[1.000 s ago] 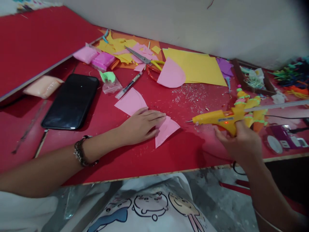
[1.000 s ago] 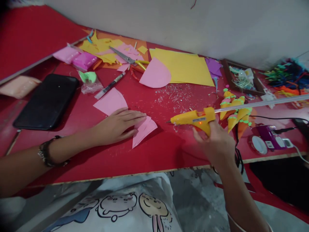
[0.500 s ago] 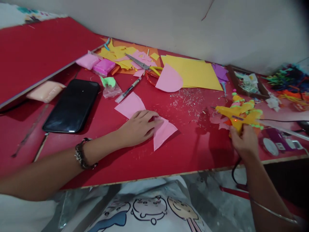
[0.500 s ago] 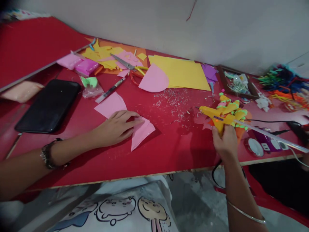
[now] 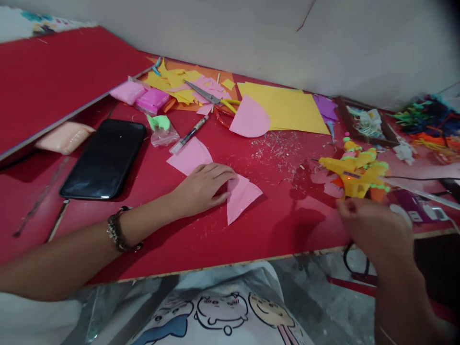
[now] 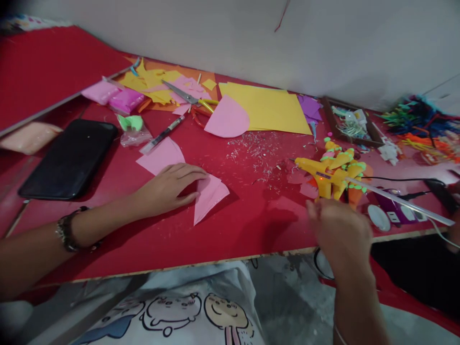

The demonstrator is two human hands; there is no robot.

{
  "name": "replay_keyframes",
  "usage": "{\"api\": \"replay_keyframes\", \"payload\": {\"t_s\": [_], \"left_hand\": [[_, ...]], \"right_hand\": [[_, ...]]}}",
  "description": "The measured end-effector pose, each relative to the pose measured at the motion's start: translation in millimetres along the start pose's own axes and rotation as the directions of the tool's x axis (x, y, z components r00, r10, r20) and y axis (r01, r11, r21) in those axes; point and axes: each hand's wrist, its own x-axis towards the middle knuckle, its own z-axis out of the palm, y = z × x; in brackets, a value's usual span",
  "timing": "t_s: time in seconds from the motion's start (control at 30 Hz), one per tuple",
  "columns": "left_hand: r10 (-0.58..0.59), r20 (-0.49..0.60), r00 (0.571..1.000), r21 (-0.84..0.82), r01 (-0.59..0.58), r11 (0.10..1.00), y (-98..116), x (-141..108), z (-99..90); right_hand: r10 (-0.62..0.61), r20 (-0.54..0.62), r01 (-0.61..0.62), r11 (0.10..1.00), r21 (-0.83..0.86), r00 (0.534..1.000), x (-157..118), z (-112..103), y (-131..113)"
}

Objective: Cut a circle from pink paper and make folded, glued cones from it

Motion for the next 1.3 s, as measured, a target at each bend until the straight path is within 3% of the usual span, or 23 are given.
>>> {"api": "replay_keyframes", "payload": {"t_s": [0.07, 0.13, 0.23, 0.37, 0.47, 0.67, 0.93, 1.1, 1.3], "left_hand": [[0.028, 0.002, 1.000, -0.026, -0.028, 0.999, -3, 1, -0.5], [0.079, 0.014, 0.997, -0.040, -0.078, 0.996, -8, 1, -1.7], [0.138, 0.027, 0.990, -0.047, -0.136, 0.990, -14, 1, -3.5], [0.182, 0.020, 0.983, -0.050, -0.181, 0.982, -17, -1, -3.5], [0.206, 0.011, 0.978, -0.044, -0.206, 0.978, -17, 0, -3.6], [0.216, 0.053, 0.975, 0.149, -0.221, 0.964, -18, -1, -7.6], [0.203, 0.094, 0.975, 0.075, -0.211, 0.975, -32, -6, -9.4], [0.264, 0.182, 0.947, 0.120, -0.288, 0.950, -39, -11, -6.7], [0.255, 0.198, 0.947, 0.153, -0.287, 0.946, -38, -12, -13.0]], "right_hand": [[-0.210, 0.141, 0.177, 0.960, 0.217, 0.967, -3, 2, -24], [-0.470, 0.155, 0.341, 0.795, 0.501, 0.869, -6, 8, -52], [-0.555, -0.027, 0.444, 0.636, 0.631, 0.832, -10, 17, -87], [-0.603, -0.141, 0.530, 0.537, 0.656, 0.785, -12, 27, -109], [-0.601, -0.178, 0.550, 0.519, 0.654, 0.779, -11, 31, -112], [-0.632, -0.180, 0.584, 0.519, 0.625, 0.754, -7, 33, -118], [-0.661, -0.128, 0.601, 0.563, 0.567, 0.740, -6, 36, -121], [-0.668, -0.107, 0.608, 0.585, 0.536, 0.737, -6, 36, -121], [-0.684, -0.059, 0.625, 0.624, 0.469, 0.727, -5, 33, -124]]}}
